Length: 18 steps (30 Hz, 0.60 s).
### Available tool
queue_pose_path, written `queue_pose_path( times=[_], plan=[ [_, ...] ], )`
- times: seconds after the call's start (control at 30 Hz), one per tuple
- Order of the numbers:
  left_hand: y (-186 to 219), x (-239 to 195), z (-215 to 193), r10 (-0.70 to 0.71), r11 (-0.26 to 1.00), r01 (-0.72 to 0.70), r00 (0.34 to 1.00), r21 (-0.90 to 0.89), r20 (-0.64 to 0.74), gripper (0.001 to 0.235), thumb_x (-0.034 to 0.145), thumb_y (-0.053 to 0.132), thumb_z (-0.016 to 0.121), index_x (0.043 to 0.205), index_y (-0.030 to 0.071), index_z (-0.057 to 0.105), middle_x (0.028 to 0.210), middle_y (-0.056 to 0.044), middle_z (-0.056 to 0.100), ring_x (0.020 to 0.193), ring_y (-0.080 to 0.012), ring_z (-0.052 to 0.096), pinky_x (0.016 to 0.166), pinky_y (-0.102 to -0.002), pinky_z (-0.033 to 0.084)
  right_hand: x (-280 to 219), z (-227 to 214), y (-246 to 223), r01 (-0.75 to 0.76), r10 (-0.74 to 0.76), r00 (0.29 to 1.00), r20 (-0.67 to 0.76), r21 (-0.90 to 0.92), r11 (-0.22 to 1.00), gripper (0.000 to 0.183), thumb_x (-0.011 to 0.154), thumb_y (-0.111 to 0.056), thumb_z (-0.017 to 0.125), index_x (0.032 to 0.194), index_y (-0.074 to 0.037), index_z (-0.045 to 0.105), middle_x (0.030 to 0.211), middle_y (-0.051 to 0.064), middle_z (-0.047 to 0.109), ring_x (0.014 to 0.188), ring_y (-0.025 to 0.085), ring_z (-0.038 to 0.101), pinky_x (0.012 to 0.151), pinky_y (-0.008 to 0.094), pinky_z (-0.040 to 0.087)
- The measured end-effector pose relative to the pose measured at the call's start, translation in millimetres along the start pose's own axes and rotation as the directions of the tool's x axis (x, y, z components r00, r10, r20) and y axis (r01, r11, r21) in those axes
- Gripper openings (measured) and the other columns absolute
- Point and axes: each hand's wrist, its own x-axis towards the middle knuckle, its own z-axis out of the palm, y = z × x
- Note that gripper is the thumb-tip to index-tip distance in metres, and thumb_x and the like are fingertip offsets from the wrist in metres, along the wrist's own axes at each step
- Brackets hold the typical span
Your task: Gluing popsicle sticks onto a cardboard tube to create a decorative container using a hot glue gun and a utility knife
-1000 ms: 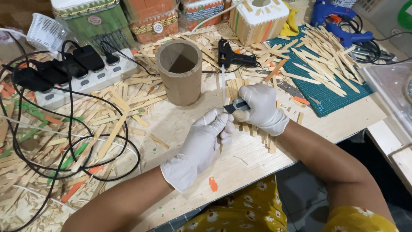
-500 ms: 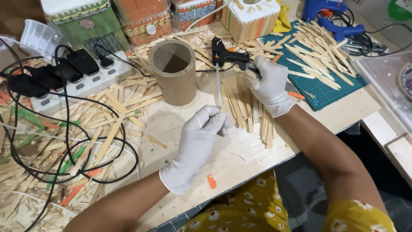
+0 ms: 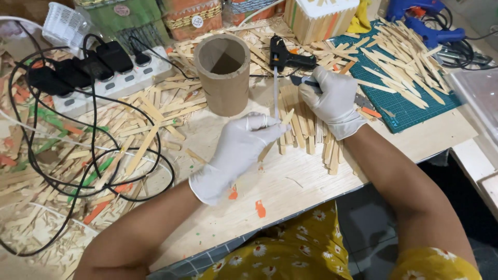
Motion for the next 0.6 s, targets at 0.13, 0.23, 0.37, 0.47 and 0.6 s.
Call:
queue_pose_path(
  times=[0.13, 0.23, 0.37, 0.47, 0.6],
  plan=[
    [7.5, 27.4, -37.0, -0.008, 0.999, 0.003, 0.997, 0.055, 0.080, 0.028, 0.075, 0.010, 0.085, 0.102, 0.007, 0.078, 0.094, -0.006, 0.076, 0.090, -0.0109, 0.066, 0.089, -0.029, 0.056, -1.5, -2.6, 15.3, 0.007, -0.007, 0.997, -0.079, 0.007, 1.000, 0.052, 0.103, -0.070, 0.063, 0.091, -0.020, 0.058, 0.063, 0.005, 0.055, 0.069, 0.032, 0.070, 0.063, 0.036, 0.052],
    [15.5, 39.9, -61.9, -0.139, 0.934, 0.055, 0.966, 0.353, 0.216, 0.021, 0.071, 0.012, 0.086, 0.091, 0.011, 0.078, 0.078, -0.004, 0.074, 0.068, -0.0114, 0.067, 0.071, -0.026, 0.055, 1.4, -5.7, 21.3, -0.002, 0.009, 0.990, -0.140, 0.047, 0.999, 0.056, 0.106, -0.072, 0.058, 0.088, -0.019, 0.057, 0.061, 0.005, 0.050, 0.063, 0.030, 0.067, 0.060, 0.032, 0.050],
    [36.1, 33.6, -68.3, -0.351, 0.617, -0.001, 0.895, 0.787, 0.276, 0.012, 0.077, 0.014, 0.074, 0.086, 0.009, 0.080, 0.072, -0.001, 0.076, 0.062, -0.0170, 0.065, 0.067, -0.029, 0.053, 7.1, -15.6, 7.1, -0.027, 0.018, 0.982, -0.190, -0.041, 0.999, 0.059, 0.115, -0.052, 0.051, 0.078, -0.007, 0.052, 0.059, 0.000, 0.043, 0.045, 0.017, 0.040, 0.050, 0.032, 0.037],
    [24.6, 32.7, -68.5, -0.357, 0.471, -0.088, 0.891, 0.878, 0.281, 0.018, 0.076, 0.020, 0.074, 0.088, 0.007, 0.080, 0.073, -0.008, 0.075, 0.061, -0.0265, 0.064, 0.067, -0.036, 0.054, 6.6, -15.8, 5.3, -0.022, 0.015, 0.978, -0.207, -0.031, 0.999, 0.066, 0.113, -0.061, 0.045, 0.078, -0.005, 0.053, 0.060, 0.001, 0.044, 0.047, 0.018, 0.040, 0.050, 0.032, 0.036],
    [-21.5, 37.5, -75.2, 0.072, 0.198, -0.300, 0.954, 0.933, 0.292, 0.025, 0.077, 0.020, 0.068, 0.080, -0.005, 0.073, 0.071, -0.024, 0.067, 0.059, -0.0450, 0.063, 0.060, -0.053, 0.053, 6.3, -16.6, 5.0, -0.017, 0.012, 0.979, -0.202, -0.023, 1.000, 0.066, 0.113, -0.061, 0.045, 0.079, -0.006, 0.055, 0.062, 0.001, 0.050, 0.047, 0.018, 0.043, 0.051, 0.032, 0.037]
  ],
)
